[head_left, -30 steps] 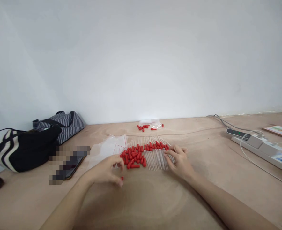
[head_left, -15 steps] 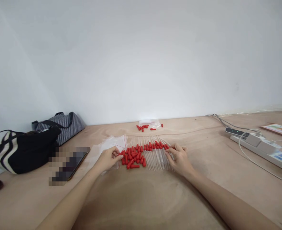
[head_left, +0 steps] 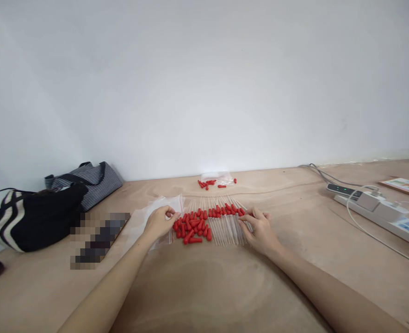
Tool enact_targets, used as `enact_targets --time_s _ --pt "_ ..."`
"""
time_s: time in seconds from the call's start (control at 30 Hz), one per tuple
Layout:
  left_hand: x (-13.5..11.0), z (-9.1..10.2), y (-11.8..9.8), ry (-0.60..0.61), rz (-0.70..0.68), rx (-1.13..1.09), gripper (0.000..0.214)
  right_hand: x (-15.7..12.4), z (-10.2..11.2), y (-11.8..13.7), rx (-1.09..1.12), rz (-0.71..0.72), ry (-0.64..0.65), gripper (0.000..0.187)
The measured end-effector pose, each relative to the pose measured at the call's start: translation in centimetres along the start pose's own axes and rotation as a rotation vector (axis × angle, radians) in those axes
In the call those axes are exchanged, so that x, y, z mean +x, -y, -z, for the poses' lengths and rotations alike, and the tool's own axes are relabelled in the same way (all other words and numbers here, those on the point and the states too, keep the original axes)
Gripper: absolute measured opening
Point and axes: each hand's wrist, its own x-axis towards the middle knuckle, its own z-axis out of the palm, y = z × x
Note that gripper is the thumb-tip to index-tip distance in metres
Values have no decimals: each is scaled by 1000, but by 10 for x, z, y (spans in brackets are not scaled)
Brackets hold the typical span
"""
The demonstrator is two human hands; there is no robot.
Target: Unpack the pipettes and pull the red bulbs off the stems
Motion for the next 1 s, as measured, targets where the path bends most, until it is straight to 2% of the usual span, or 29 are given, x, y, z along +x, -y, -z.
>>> enact_targets --time_s 0.2,0.4,0.53,0.63,0.73,0.8,0.87,0.93,1.0 --pt "33 -11 -26 132 134 136 22 0 0 -2 -32 15 -4 19" --pt "48 -20 -31 175 184 190 23 0 1 -2 -39 8 13 19" --pt "51 -11 -29 167 176 206 20 0 0 -3 -28 -6 17 19" --pt "44 3 -32 104 134 220 21 0 0 -5 -44 -11 14 18" --pt "22 10 -45 4 26 220 23 0 1 -5 -70 -1 1 17" --pt "1 6 -56 -38 -82 205 23 0 3 -2 -103 13 -34 16" --pt "-23 -6 -67 -50 -200 183 20 0 5 3 -163 45 -89 20" --pt "-44 -22 -74 -127 -447 143 17 -1 8 10 -220 124 -122 25" --pt "-60 -37 -77 -208 -610 111 16 -2 9 17 -238 252 -95 25"
